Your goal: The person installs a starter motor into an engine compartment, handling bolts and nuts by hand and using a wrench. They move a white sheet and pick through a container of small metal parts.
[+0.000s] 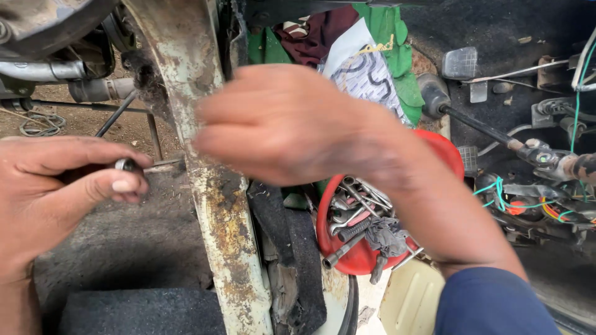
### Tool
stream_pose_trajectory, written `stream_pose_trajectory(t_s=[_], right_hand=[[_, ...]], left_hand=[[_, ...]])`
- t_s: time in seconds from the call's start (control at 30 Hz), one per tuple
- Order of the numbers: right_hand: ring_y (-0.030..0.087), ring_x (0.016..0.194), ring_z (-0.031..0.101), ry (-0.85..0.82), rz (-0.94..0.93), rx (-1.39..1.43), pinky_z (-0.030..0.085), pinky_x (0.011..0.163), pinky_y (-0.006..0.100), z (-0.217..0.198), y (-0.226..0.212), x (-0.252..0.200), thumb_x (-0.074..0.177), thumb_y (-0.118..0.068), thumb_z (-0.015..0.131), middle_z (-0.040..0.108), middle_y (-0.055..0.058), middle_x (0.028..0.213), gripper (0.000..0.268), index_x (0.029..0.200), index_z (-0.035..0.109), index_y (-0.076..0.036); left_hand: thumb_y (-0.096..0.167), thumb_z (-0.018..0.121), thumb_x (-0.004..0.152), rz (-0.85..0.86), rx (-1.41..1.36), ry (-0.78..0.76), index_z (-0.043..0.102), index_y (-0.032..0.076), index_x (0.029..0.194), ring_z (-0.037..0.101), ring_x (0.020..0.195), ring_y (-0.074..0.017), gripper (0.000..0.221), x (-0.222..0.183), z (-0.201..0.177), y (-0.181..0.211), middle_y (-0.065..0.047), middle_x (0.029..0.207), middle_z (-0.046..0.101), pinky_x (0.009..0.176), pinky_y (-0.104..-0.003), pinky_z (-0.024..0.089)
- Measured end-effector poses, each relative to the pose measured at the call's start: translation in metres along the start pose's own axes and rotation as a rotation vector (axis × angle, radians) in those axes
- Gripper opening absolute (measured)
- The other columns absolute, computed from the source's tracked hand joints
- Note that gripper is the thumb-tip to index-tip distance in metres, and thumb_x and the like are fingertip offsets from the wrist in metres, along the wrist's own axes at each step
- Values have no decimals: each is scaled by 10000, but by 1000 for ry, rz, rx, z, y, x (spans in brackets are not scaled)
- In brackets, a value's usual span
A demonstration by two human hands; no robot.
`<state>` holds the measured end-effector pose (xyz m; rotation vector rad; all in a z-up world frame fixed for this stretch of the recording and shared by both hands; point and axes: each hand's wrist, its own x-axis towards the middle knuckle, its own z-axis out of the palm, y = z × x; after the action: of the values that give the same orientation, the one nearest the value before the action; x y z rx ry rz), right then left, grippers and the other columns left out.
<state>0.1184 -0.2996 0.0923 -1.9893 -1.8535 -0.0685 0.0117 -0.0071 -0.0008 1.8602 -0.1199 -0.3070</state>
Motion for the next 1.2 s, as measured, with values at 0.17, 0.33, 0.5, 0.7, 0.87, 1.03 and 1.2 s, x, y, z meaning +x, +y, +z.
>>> stream_pose_trajectory(t_s=[0.17,0.33,0.5,0.7,0.87,1.03,1.2], right_hand=[[292,720,682,-633,466,199,541,597,444,-22,7,-72,885,-104,644,625,115,820,96,894,662,-10],[367,891,713,-944,508,206,585,758,472,42,22,-132,833,-42,595,708,170,1069,218,1008,717,0],[303,789,742,-1068,188,8,594,743,434,114,34,-164,792,-59,623,646,171,1340,137,772,752,-16],[322,788,734,-1083,119,-6,581,699,456,138,41,-170,847,-122,621,736,174,1100,150,778,739,-60],[344,784,723,-890,184,38,583,665,464,112,50,-169,818,-115,642,702,158,916,107,828,720,-43],[349,790,724,-885,206,92,582,642,465,115,47,-176,787,-112,654,679,161,924,113,832,723,-35],[351,729,722,-851,225,75,573,590,467,137,47,-178,796,-96,625,675,164,923,275,1056,683,-28]], left_hand=[[203,810,871,-69,281,123,793,17,1090,745,705,-169,288,2,-1,12,-124,833,771,620,-295,573],[248,795,897,-70,269,99,787,39,1140,725,731,-170,320,0,-6,-19,-108,870,767,681,-300,553],[249,759,940,-69,319,56,742,26,1222,716,819,-158,360,-3,-12,-91,-105,922,736,799,-287,562],[250,769,930,-242,181,147,733,18,1231,708,811,-163,382,14,-21,-198,-108,923,731,785,-292,563],[252,777,922,-328,104,178,726,12,1239,700,804,-167,401,16,-24,-240,-110,925,728,773,-297,564],[254,785,914,-348,103,196,718,6,1247,693,797,-171,420,15,-29,-233,-112,926,724,761,-302,565],[255,793,907,-386,138,180,711,0,1255,686,790,-174,439,-1,-29,-213,-114,927,720,749,-306,566]])
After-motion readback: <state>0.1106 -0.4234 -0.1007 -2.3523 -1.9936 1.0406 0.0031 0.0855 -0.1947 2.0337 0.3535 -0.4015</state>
